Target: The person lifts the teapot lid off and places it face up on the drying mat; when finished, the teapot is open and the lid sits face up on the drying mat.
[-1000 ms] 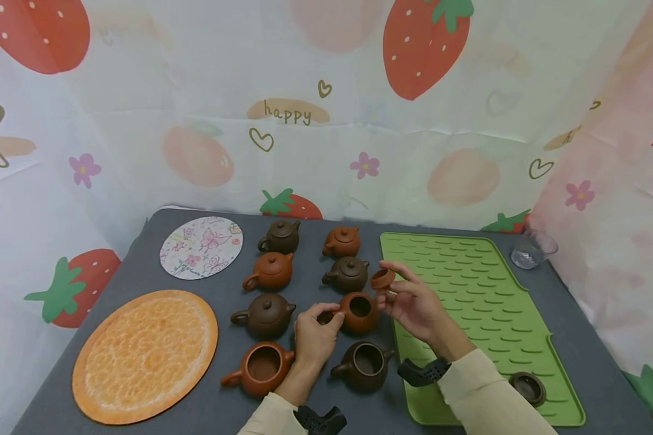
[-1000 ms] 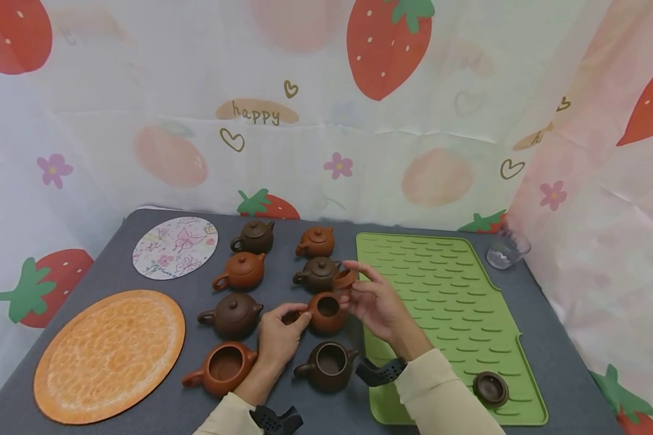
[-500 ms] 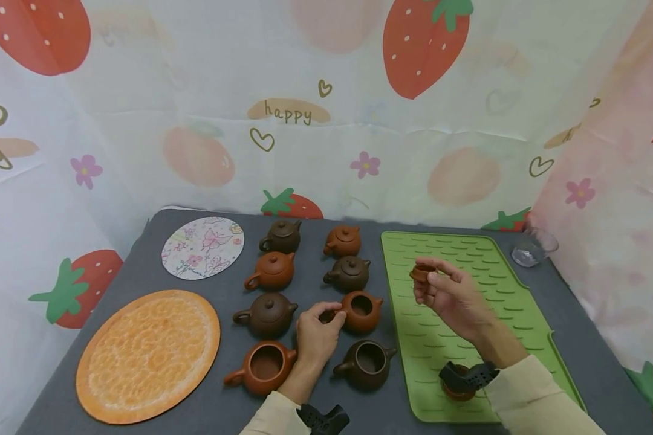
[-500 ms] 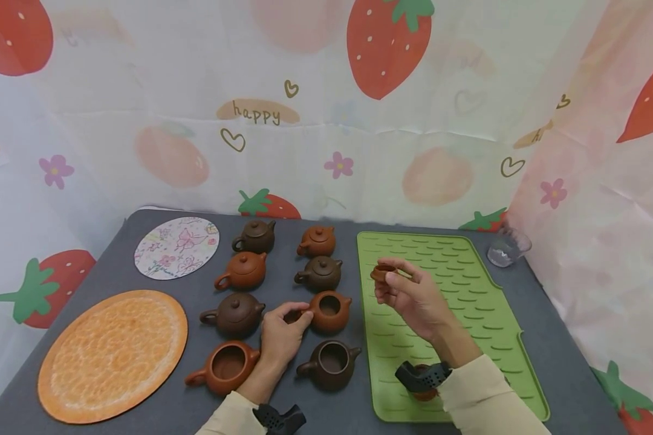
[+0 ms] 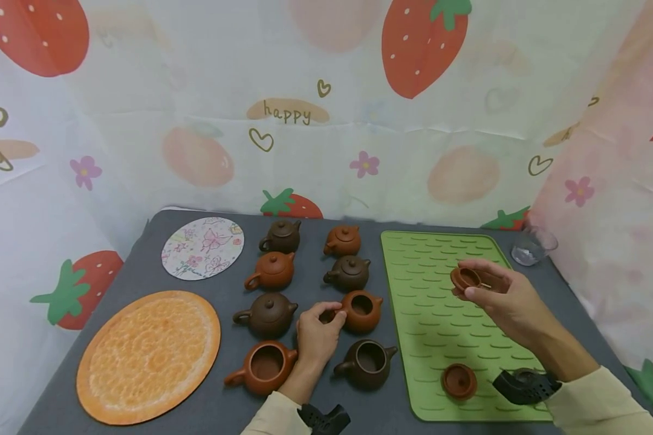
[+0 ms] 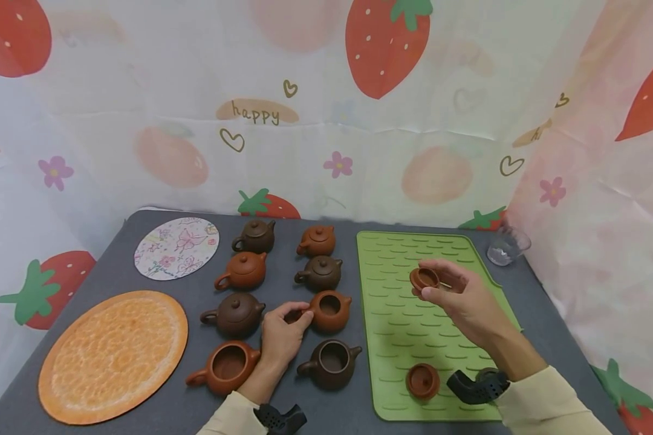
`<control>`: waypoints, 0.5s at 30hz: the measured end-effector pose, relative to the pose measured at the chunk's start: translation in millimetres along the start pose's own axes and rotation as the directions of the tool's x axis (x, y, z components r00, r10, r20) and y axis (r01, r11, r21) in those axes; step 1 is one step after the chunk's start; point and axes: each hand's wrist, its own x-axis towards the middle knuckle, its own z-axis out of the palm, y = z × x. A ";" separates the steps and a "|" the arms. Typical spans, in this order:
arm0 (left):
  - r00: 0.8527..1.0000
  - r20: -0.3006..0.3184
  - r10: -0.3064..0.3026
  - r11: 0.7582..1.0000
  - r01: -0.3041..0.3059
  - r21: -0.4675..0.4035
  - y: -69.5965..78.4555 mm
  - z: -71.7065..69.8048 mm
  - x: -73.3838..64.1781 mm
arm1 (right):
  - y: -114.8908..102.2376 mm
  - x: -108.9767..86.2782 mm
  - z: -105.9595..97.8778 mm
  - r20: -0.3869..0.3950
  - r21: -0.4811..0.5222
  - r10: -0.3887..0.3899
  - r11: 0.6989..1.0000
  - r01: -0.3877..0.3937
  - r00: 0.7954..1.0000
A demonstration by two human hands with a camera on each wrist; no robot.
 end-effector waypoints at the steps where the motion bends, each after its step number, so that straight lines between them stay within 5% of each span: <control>1: 1.000 0.002 -0.001 1.000 0.001 -0.004 0.0 0.0 0.0 | -0.4 -2.6 -1.4 -0.006 -0.035 0.006 0.999 -0.006 1.000; 9: 1.000 0.013 -0.005 1.000 0.005 -0.018 1.4 0.2 -1.3 | -1.0 -23.2 -21.2 -0.053 -0.214 0.076 0.973 -0.086 0.996; 15: 1.000 0.005 0.006 1.000 -0.006 -0.025 2.3 -1.1 -0.4 | 1.6 -35.5 -35.9 -0.111 -0.452 0.181 0.866 -0.212 0.977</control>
